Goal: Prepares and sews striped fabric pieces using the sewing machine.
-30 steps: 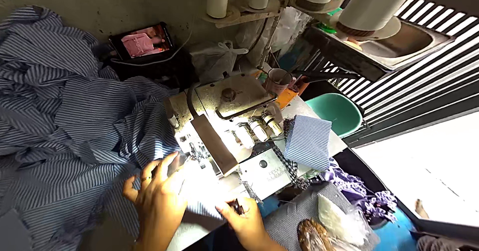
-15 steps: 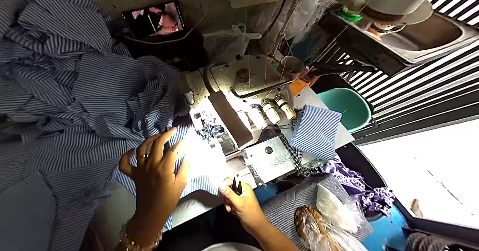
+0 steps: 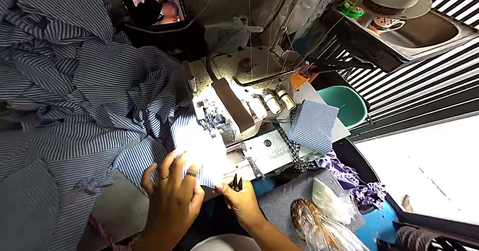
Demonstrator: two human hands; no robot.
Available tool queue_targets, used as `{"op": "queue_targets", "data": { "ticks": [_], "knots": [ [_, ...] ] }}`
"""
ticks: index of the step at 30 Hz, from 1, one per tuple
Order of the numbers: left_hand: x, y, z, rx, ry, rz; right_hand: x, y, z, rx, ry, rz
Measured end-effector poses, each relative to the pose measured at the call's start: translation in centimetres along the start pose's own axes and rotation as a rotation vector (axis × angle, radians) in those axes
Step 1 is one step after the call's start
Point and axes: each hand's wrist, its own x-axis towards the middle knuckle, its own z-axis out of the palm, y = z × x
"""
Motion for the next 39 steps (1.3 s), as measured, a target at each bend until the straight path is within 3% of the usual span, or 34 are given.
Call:
{"op": "queue_targets", "data": {
  "ticks": [4, 10, 16, 19, 22, 25, 28, 31, 33, 35, 37, 39],
  "knots": [
    [-1.1, 0.1, 2.9, 0.094, 0.025, 0.153, -0.6, 0.1, -0.2, -0.065, -0.007, -0.105],
    [0.7, 0.1, 2.8, -0.001, 0.022, 0.18, -0.6, -0.4, -1.2, -0.224, 0.025, -0.302],
    [3.7, 0.6, 2.3, 0.025, -0.043, 0.029, 3.5, -2.6, -0.1, -0.31, 0.043, -0.371],
    [5.6, 1.5, 2.4, 0.054, -0.078, -0.105, 6.4, -3.0, 0.4, -0.387, 0.114, -0.487],
    [7.4, 2.6, 2.1, 0.076, -0.208, -0.291, 8.1, -2.7, 0.7, -0.423, 0.172, -0.602],
    [9.1, 2.5, 1.9, 0.118, -0.329, -0.367, 7.6, -2.0, 0.9, -0.424, 0.195, -0.653],
    [8.4, -0.1, 1.4, -0.005, -0.241, -0.282, 5.2, -0.3, 0.7, -0.443, 0.138, -0.616],
    [6.2, -6.4, -0.6, -0.194, -0.123, -0.273, 2.7, 2.2, 0.2, -0.466, -0.094, -0.541],
    [4.7, -11.5, -1.9, -0.16, -0.178, -0.428, 1.8, 3.4, 0.4, -0.488, -0.225, -0.507],
    [3.8, -15.7, -1.1, -0.17, -0.355, -0.626, 1.5, 3.8, 1.5, -0.487, -0.319, -0.496],
    [3.1, -18.2, 1.2, -0.181, -0.457, -0.682, 1.6, 3.9, 3.0, -0.488, -0.408, -0.517],
    [2.7, -18.6, 2.2, -0.194, -0.448, -0.663, 2.1, 3.8, 4.4, -0.512, -0.481, -0.571]
  ]
}}
